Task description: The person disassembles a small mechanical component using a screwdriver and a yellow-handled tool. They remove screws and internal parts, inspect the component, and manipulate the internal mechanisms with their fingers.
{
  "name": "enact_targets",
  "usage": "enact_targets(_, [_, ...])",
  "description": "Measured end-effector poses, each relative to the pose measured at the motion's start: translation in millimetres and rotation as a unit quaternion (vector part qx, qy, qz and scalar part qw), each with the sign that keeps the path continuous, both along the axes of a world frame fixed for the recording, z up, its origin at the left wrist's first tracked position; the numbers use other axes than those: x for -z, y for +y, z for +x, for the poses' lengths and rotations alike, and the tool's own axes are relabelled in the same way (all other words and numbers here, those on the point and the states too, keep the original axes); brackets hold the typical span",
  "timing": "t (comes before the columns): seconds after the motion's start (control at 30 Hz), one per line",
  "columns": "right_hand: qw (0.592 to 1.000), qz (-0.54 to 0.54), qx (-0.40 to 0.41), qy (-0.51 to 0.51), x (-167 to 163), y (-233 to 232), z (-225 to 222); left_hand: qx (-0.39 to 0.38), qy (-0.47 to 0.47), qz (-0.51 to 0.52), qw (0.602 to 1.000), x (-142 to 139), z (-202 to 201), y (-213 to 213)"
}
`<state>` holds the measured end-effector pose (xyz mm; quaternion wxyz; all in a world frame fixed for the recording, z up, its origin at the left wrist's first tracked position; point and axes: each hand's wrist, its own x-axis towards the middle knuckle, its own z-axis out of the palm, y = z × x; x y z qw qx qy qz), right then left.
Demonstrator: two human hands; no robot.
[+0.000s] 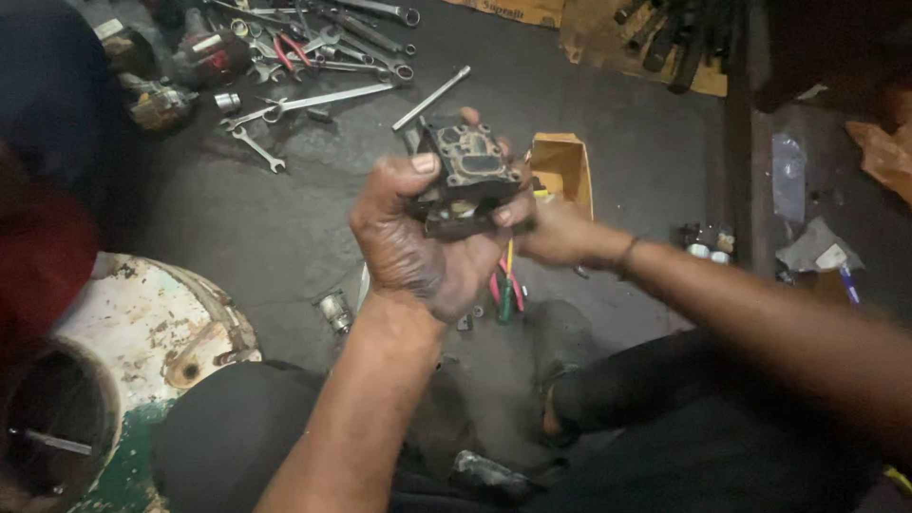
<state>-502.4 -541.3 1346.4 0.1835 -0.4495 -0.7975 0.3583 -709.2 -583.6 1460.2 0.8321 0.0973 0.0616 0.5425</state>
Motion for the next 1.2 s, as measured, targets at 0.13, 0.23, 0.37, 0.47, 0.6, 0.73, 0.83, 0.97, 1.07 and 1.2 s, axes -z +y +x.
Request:
enact_targets(0.13, [0.927, -0.127, -0.061, -0.347, 101, -24, -18, -0.012, 0.002, 0.000, 1.000, 9, -19, -7])
enact_targets(0.23, [0.941, -0.001, -0.063, -0.333, 165, -52, -44, -0.029, 0.012, 0.016, 0.999, 18, -31, -6])
enact_targets(0.37, [0.875, 0.394, -0.067, -0.273, 216, -97, -79, -0.010, -0.023, 0.035, 0.999, 29, -45, -1])
enact_targets(0.47, [0.856, -0.011, -0.184, -0.484, 232, -115, -78, -0.010, -0.040, 0.044, 0.998, 37, -43, -2])
enact_targets(0.6, [0.862, -0.053, -0.150, -0.481, 238, -104, -58, -0.017, -0.046, 0.012, 0.999, 43, -41, 0])
enact_targets(0.73, [0.905, -0.142, -0.036, -0.399, 240, -82, -42, -0.036, -0.042, -0.014, 0.998, 42, -38, 3])
enact_targets(0.83, [0.875, -0.208, -0.063, -0.433, 235, -73, -41, -0.045, -0.039, 0.001, 0.998, 36, -34, 4])
enact_targets(0.97, [0.857, -0.210, -0.150, -0.446, 185, -46, -49, -0.046, -0.026, -0.011, 0.999, 26, -30, 6])
enact_targets(1.07, [0.949, -0.103, -0.070, -0.290, 111, 15, -44, -0.058, -0.015, -0.014, 0.998, 18, -28, 12])
enact_targets(1.2, [0.973, 0.008, 0.063, -0.220, -29, 65, -28, -0.071, 0.005, -0.029, 0.997, 2, -21, 23])
